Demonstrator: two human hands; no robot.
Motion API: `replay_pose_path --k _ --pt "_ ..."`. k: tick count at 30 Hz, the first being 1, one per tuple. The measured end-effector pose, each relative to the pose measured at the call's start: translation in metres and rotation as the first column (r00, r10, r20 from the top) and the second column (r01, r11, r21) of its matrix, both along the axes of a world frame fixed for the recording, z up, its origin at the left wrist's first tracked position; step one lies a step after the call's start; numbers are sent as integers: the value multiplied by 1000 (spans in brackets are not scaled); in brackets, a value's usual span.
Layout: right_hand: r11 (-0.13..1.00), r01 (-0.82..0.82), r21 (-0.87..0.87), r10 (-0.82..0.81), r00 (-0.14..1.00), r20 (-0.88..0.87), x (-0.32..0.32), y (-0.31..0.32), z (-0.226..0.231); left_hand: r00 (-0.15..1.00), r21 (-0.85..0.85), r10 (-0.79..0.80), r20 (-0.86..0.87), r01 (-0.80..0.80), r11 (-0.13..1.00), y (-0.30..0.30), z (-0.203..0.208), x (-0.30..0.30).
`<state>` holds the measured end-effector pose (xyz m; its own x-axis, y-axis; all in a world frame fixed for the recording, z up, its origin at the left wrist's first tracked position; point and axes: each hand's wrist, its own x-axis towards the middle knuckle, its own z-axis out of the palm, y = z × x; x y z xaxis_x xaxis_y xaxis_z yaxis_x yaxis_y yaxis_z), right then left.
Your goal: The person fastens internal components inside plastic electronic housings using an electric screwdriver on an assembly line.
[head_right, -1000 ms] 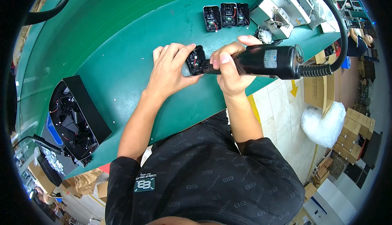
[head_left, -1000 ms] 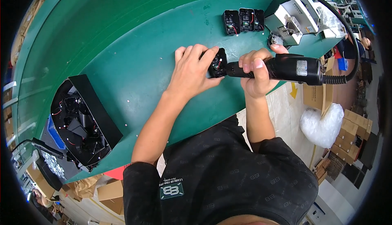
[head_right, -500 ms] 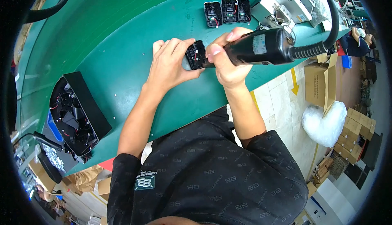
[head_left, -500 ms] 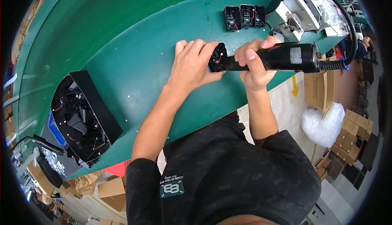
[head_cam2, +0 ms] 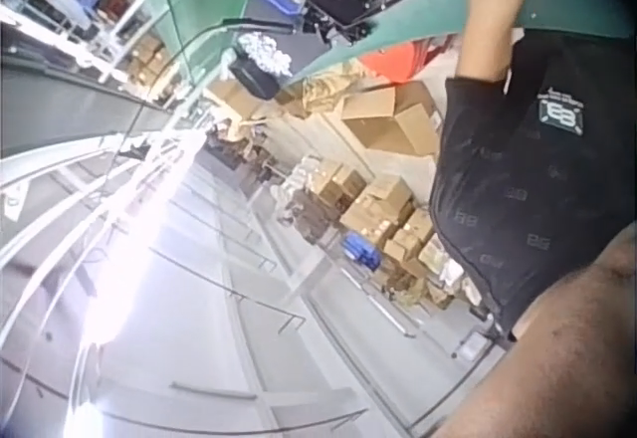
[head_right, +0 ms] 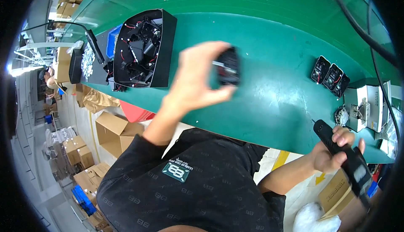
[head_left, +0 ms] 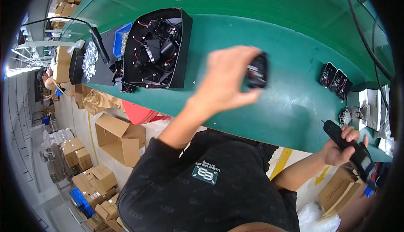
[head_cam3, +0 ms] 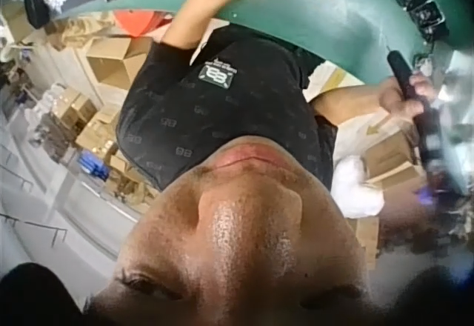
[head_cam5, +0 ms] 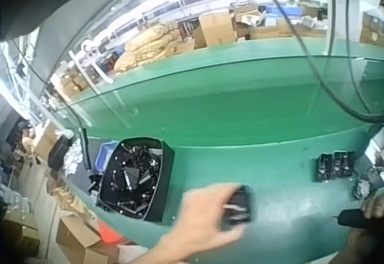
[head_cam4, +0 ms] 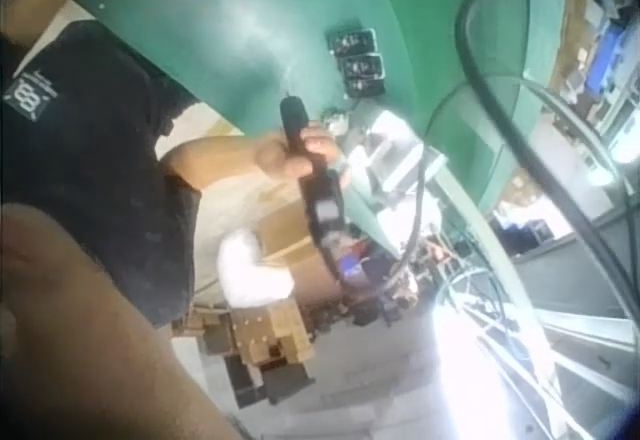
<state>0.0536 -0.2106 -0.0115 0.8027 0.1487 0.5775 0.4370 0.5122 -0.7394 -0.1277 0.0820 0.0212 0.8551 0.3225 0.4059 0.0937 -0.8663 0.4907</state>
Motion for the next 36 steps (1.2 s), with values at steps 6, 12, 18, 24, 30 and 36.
replay_pose_path --k 6,12,18,24,30,36 --pt "996 58 -66 -66 988 -137 7 -29 -16 852 196 519 -68 -499 844 70 36 -43" --pt "962 122 246 -113 992 -48 49 -21 26 711 221 650 -270 -611 760 130 19 -104" --pt "929 322 184 -348 928 134 89 -52 65 833 366 512 -209 -419 831 139 0 -78" --pt "913 397 91 -406 906 122 117 -36 58 831 382 550 -82 -484 788 119 5 -65" --pt "901 432 45 -434 894 111 128 -30 53 885 376 462 62 -450 810 87 20 -31" --pt "915 399 -56 -396 916 60 131 -33 49 951 254 308 31 -305 918 70 10 8"
